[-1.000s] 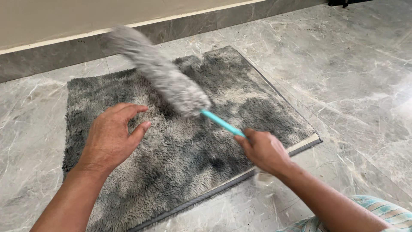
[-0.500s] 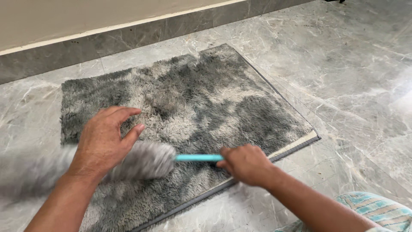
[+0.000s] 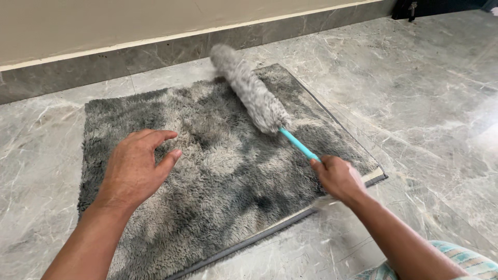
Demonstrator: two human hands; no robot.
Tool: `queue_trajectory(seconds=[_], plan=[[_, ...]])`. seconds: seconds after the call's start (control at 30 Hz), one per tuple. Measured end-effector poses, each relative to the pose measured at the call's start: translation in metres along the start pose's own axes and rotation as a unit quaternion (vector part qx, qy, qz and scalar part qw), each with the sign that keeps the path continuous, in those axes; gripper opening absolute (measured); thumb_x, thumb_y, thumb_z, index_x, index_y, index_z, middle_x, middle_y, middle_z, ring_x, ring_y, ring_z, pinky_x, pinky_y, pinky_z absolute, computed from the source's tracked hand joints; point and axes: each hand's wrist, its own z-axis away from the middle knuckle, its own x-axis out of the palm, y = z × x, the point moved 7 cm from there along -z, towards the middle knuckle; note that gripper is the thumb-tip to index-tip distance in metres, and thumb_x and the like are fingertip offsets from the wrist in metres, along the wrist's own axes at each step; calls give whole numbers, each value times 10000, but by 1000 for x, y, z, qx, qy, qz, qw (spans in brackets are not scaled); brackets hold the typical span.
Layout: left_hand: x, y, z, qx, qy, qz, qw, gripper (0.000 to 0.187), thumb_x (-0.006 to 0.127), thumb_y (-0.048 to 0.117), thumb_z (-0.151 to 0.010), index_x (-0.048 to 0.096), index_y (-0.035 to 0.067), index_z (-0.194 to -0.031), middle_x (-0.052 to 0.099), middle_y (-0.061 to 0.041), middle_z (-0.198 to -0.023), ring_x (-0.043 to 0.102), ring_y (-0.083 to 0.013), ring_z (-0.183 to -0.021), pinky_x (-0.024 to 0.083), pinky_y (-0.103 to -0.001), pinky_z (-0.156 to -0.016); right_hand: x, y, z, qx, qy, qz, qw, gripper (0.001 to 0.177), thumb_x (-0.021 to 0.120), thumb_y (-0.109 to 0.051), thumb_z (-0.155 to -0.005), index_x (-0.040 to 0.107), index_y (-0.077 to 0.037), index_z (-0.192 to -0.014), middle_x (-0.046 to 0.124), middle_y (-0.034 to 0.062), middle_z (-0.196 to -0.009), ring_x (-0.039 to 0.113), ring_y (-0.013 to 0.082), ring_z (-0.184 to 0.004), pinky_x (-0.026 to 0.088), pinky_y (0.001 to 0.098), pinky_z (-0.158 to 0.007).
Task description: The person uses a blue-handled duster to clean a gray shag rug placed on a tiled floor. They repeatedly brush the rug's surface with the duster, moving it back and forth across the fabric to remove dust or debris.
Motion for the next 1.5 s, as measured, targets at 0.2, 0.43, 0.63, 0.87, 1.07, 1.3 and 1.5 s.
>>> queue_trajectory(seconds=[0.2,0.43,0.63,0.87,1.07,1.3,1.5], plan=[[4,-2,0,12,3,-6,1000,405,731,352,-875,716,192,-1247,723,-71,-1051,657,-256,-872,530,-459,-923,12,-64,39,-124,-60,-95,986,414,453,-446,-1030,647,-93,-932,525,-6,-576,404,123,-411,378,345,-371],[15,-6,0,-2,-21,-10,1000,413,735,351,-871,717,205,-1258,731,-66,-1198,702,-231,-916,511,-461,-996,36,-85,61,-213,-92,167,958,413,479,-521,-1018,636,-139,-1018,603,15,-620,440,117,-451,331,316,-425],[8,-8,2,-38,-35,-31,998,439,736,392,-868,714,226,-1273,730,-50,-1187,680,-227,-707,535,-471,-984,45,-2,-2,-1,-75,109,991,412,484,-546,-997,657,-231,-1199,654,18,-725,471,113,-489,388,294,-426],[3,-12,1,-32,-23,-22,999,441,735,390,-873,703,222,-1280,709,-45,-985,653,-190,-752,535,-475,-918,-2,110,-37,210,37,-10,977,608,414,-619,-1055,720,-100,-1131,654,88,-785,485,167,-573,401,345,-500],[0,-13,-5,-45,-25,-23,998,413,720,400,-901,704,251,-1286,709,-51,-907,652,-199,-817,543,-460,-928,-40,113,-41,160,125,-248,947,587,538,-487,-1055,704,69,-961,628,103,-728,519,167,-568,442,374,-526],[-7,-2,-6,0,14,28,1000,380,743,372,-880,734,224,-1230,731,-41,-1022,652,-208,-937,518,-478,-971,-91,26,2,-15,20,-93,995,497,455,-438,-1059,642,-17,-873,482,57,-611,394,186,-479,404,384,-438],[-8,-5,-1,-27,-6,13,1000,393,742,353,-876,728,212,-1243,731,-72,-997,662,-210,-913,534,-448,-958,-5,-10,43,-100,-85,192,973,337,417,-435,-1056,573,-150,-969,522,31,-615,370,138,-436,311,309,-369]])
